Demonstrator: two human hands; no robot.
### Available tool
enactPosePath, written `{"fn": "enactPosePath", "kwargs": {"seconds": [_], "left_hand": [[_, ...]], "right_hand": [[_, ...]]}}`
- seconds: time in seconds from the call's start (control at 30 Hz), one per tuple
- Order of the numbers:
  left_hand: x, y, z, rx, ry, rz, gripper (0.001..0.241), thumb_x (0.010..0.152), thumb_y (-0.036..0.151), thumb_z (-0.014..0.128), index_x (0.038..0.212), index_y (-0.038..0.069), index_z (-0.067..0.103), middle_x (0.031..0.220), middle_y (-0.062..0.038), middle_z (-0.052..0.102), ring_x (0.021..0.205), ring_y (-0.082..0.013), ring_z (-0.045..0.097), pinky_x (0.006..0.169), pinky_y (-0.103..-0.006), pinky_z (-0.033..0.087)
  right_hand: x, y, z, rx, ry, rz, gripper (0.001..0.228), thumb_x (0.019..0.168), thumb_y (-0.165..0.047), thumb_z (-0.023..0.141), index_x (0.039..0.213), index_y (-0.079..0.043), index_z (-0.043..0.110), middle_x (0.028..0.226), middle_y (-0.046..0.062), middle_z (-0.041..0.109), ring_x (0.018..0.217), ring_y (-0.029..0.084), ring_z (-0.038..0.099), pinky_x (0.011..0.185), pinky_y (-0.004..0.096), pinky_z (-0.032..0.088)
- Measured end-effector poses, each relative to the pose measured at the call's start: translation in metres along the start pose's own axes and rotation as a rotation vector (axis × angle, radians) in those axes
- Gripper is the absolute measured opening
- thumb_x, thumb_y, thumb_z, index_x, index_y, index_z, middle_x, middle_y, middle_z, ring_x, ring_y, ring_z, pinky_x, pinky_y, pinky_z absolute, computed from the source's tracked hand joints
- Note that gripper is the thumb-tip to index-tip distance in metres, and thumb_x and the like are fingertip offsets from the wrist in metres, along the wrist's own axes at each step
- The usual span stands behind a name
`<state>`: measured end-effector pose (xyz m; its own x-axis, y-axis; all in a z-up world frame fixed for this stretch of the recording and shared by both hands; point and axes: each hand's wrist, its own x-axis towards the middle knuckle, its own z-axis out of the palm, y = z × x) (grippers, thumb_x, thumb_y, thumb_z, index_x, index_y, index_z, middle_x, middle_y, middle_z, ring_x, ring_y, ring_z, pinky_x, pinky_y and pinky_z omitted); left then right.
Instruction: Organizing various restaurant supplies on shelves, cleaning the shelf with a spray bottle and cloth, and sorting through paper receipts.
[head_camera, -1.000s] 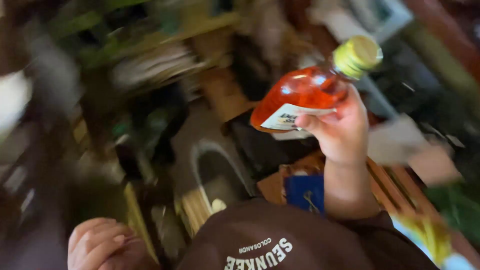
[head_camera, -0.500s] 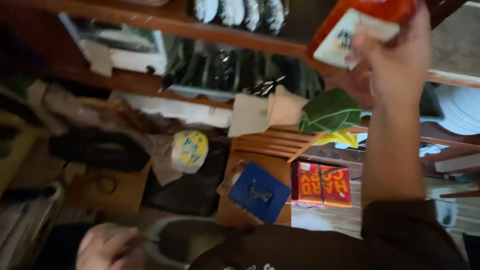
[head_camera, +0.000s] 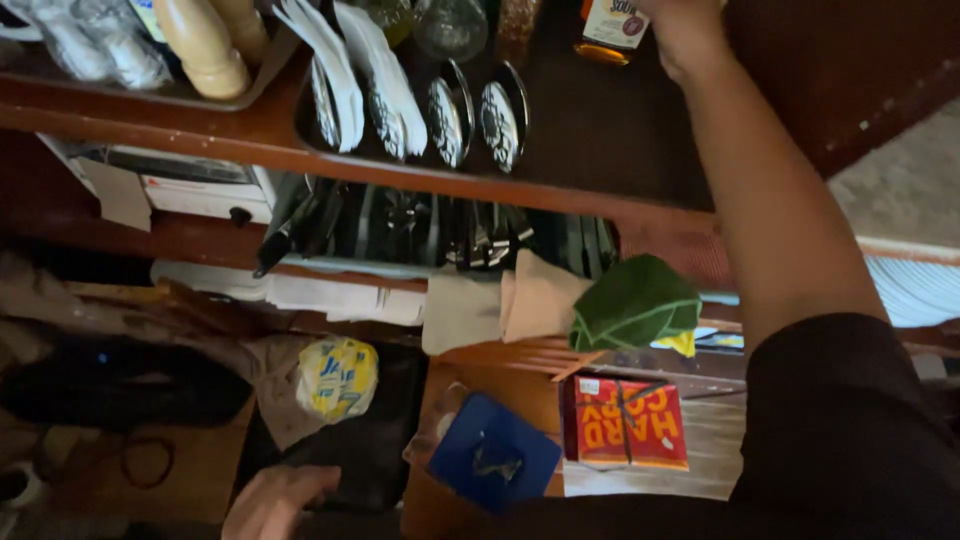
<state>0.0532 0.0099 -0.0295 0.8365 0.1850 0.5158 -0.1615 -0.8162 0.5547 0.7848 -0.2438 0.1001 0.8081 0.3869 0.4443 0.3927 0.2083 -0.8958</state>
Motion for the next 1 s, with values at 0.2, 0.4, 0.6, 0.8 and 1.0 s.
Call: {"fn": "enactPosePath", "kwargs": {"seconds": [0.2, 0.4, 0.6, 0.8, 1.0], "left_hand": [[-0.126, -0.219, 0.109, -0.225, -0.445, 0.057, 0.041, 0.092, 0.038, 0.064, 0.114, 0.005, 0.075, 0.098, -0.014, 0.08, 0.082, -0.0267, 0.078, 0.076, -0.0424, 0.062], [0.062, -0.015, 0.083, -0.512, 0.103, -0.021, 0.058, 0.107, 0.05, 0.039, 0.107, 0.004, 0.074, 0.097, -0.012, 0.077, 0.089, -0.0277, 0.072, 0.084, -0.0372, 0.059], [0.187, 0.059, 0.08, -0.61, -0.099, 0.149, 0.056, 0.111, 0.049, 0.04, 0.127, 0.002, 0.066, 0.13, -0.017, 0.07, 0.123, -0.0338, 0.07, 0.106, -0.0418, 0.053], [0.245, 0.084, 0.095, -0.571, -0.176, 0.077, 0.053, 0.106, 0.032, 0.048, 0.148, 0.0, 0.053, 0.156, -0.021, 0.054, 0.148, -0.0382, 0.052, 0.121, -0.0444, 0.039], [0.296, 0.093, 0.127, -0.487, -0.085, 0.163, 0.053, 0.101, 0.014, 0.06, 0.15, -0.002, 0.047, 0.16, -0.022, 0.047, 0.154, -0.0402, 0.04, 0.124, -0.0451, 0.035]], "right_hand": [[0.039, 0.032, 0.005, -0.049, -0.084, 0.081, 0.013, 0.102, -0.005, 0.072, 0.112, -0.001, 0.066, 0.106, 0.009, 0.073, 0.099, 0.021, 0.076, 0.093, 0.037, 0.063], [0.045, 0.037, 0.007, -0.047, -0.181, 0.035, 0.016, 0.11, -0.01, 0.072, 0.117, -0.001, 0.062, 0.109, 0.007, 0.066, 0.094, 0.023, 0.062, 0.085, 0.041, 0.053], [0.06, 0.026, 0.007, -0.393, -0.176, 0.134, 0.036, 0.107, -0.03, 0.068, 0.133, -0.006, 0.06, 0.127, 0.005, 0.069, 0.116, 0.019, 0.067, 0.097, 0.04, 0.056], [0.068, 0.039, -0.003, -0.461, -0.18, -0.017, 0.036, 0.11, -0.029, 0.069, 0.132, -0.001, 0.061, 0.122, 0.008, 0.071, 0.105, 0.018, 0.067, 0.094, 0.037, 0.055], [0.069, 0.049, -0.004, -0.488, -0.119, -0.109, 0.03, 0.112, -0.023, 0.071, 0.128, 0.001, 0.061, 0.113, 0.008, 0.074, 0.088, 0.017, 0.072, 0.08, 0.034, 0.06]]}}
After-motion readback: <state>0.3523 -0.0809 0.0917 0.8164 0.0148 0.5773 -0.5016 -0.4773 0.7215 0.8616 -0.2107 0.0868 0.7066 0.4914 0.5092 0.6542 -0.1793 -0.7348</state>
